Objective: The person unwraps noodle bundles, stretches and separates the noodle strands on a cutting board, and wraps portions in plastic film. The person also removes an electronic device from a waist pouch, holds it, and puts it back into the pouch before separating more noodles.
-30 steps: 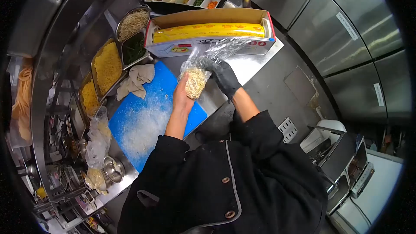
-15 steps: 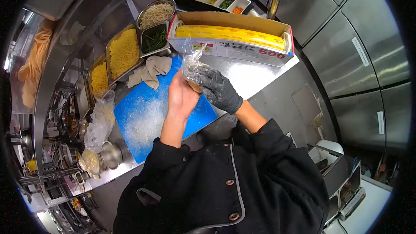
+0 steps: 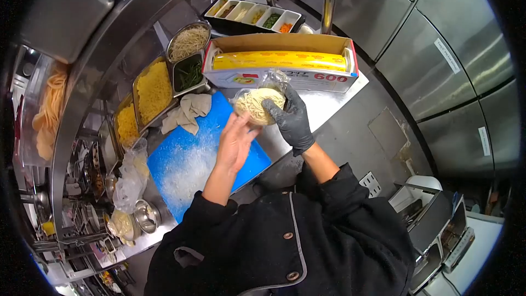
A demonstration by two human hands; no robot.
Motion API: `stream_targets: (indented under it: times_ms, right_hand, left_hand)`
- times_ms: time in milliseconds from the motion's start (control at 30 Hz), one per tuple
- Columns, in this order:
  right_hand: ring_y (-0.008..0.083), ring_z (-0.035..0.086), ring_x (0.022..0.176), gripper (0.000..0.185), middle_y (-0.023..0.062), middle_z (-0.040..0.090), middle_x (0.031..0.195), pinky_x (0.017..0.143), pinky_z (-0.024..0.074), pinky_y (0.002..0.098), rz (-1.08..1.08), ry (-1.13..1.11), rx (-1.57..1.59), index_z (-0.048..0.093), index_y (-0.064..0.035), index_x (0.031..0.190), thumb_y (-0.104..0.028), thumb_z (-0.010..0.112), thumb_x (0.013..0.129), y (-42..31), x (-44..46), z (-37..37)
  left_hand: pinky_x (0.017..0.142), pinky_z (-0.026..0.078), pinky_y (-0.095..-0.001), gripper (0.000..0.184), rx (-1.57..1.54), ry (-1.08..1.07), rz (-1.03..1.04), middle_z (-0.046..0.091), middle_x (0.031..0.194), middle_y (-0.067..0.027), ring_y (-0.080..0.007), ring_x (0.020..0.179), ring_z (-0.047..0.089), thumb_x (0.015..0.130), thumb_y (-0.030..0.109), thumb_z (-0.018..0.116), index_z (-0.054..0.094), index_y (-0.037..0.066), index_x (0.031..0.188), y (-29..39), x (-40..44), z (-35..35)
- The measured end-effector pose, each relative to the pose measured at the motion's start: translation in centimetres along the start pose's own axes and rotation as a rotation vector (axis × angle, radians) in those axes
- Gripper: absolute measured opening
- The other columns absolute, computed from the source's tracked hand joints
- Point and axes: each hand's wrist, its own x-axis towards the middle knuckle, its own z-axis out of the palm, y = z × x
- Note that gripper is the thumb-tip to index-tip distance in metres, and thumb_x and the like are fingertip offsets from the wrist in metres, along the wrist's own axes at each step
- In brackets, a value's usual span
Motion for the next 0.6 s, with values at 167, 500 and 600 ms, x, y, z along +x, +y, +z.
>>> stream_targets:
  times_ms: [167, 500, 600]
  right_hand:
    - [0.0141, 0.056, 0.106, 0.042, 0.0099, 0.058, 0.119, 0.092, 0.0457, 0.0294, 0.033, 0.014, 0.075, 0.052, 0.0022, 0.123, -0.001, 0.065, 0.084, -1.1, -0.5, -0.5]
    - [0.0316, 0.052, 0.116, 0.053, 0.0117, 0.058, 0.122, 0.099, 0.0392, 0.0412, -0.613, -0.460, -0.982, 0.056, -0.0128, 0.124, -0.018, 0.074, 0.075, -3.8, 1.6, -4.1]
    - [0.0335, 0.051, 0.116, 0.053, 0.0118, 0.058, 0.122, 0.100, 0.0388, 0.0420, -0.606, -0.491, -1.006, 0.057, -0.0133, 0.122, -0.021, 0.075, 0.073, -3.8, 1.6, -4.7]
  left_hand:
    - [0.104, 0.037, -0.0462, 0.046, -0.278, -0.149, -0.091, 0.049, 0.131, -0.0135, -0.0270, 0.122, 0.048, 0.094, 0.019, 0.054, 0.039, 0.000, 0.132, -1.7, 2.0, 0.5]
    - [0.091, 0.049, -0.0438, 0.042, -0.398, -0.117, -0.185, 0.056, 0.123, -0.0135, -0.0265, 0.109, 0.058, 0.099, 0.033, 0.040, 0.045, 0.002, 0.126, -1.6, 3.3, 2.2]
    - [0.082, 0.052, -0.0403, 0.047, -0.292, -0.125, -0.208, 0.057, 0.122, -0.0129, -0.0247, 0.104, 0.059, 0.100, 0.040, 0.030, 0.047, 0.003, 0.125, -0.6, 2.8, 3.4]
